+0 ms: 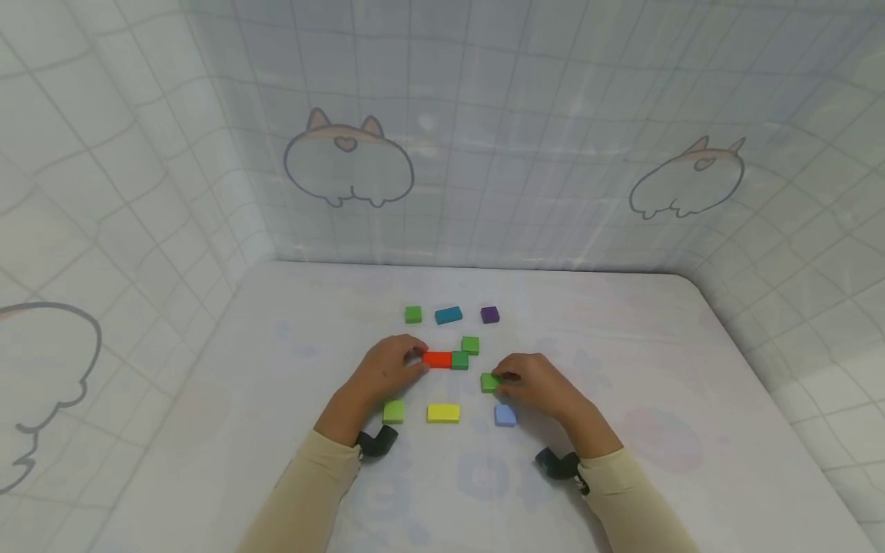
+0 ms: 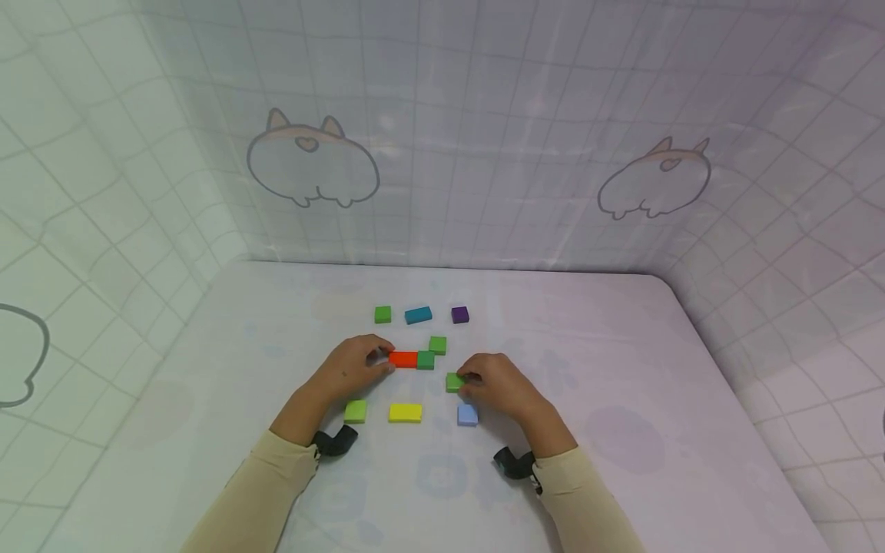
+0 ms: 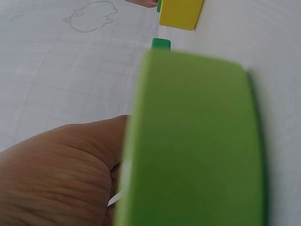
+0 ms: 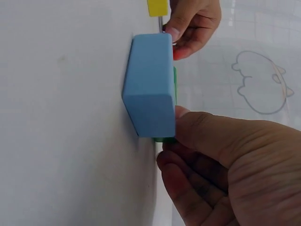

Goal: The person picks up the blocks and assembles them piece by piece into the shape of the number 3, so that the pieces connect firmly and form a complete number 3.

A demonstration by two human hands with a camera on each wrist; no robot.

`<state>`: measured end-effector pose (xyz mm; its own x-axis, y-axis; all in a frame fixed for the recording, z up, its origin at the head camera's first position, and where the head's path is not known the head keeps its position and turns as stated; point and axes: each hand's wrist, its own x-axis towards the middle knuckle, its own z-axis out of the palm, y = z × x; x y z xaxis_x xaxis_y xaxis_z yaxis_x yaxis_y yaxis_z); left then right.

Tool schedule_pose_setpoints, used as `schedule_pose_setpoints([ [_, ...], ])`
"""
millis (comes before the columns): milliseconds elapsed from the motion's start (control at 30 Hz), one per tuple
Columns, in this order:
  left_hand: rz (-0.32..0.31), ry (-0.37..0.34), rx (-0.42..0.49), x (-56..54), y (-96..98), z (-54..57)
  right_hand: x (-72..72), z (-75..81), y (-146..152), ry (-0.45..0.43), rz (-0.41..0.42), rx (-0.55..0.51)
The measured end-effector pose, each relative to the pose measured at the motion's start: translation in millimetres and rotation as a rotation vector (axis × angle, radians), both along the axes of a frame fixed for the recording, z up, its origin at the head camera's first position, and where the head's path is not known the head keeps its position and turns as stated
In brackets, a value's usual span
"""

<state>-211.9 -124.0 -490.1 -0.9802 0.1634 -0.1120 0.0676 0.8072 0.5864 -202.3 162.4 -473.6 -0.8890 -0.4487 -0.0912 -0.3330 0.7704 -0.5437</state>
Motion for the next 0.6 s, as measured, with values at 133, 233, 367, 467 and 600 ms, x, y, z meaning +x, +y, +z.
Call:
schedule_pose_setpoints([
  [133,-0.002,-0.001,0.002,0.1,0.6,-0.5,1.3,0.6,-2.4,0.010,0.001,0.011],
  [233,-0.003,0.002,0.000,-0.8,0.7,-1.8,1.1,-1.1,-3.1,0.028,0.015,0.021],
  [367,-0.002,0.006,-0.002,-2.2,0.4,-2.6,0.6,-2.2,-4.4,0.049,0.043,0.020],
  [467,-0.003,0.007,-0.002,-2.6,0.0,-2.4,0.3,-2.1,-6.1,0.063,0.068,0.015],
  [600,-0.007,0.010,-0.002,-2.9,-0.5,-2.2,-0.3,-2.3,-9.2,0.072,0.089,0.013],
])
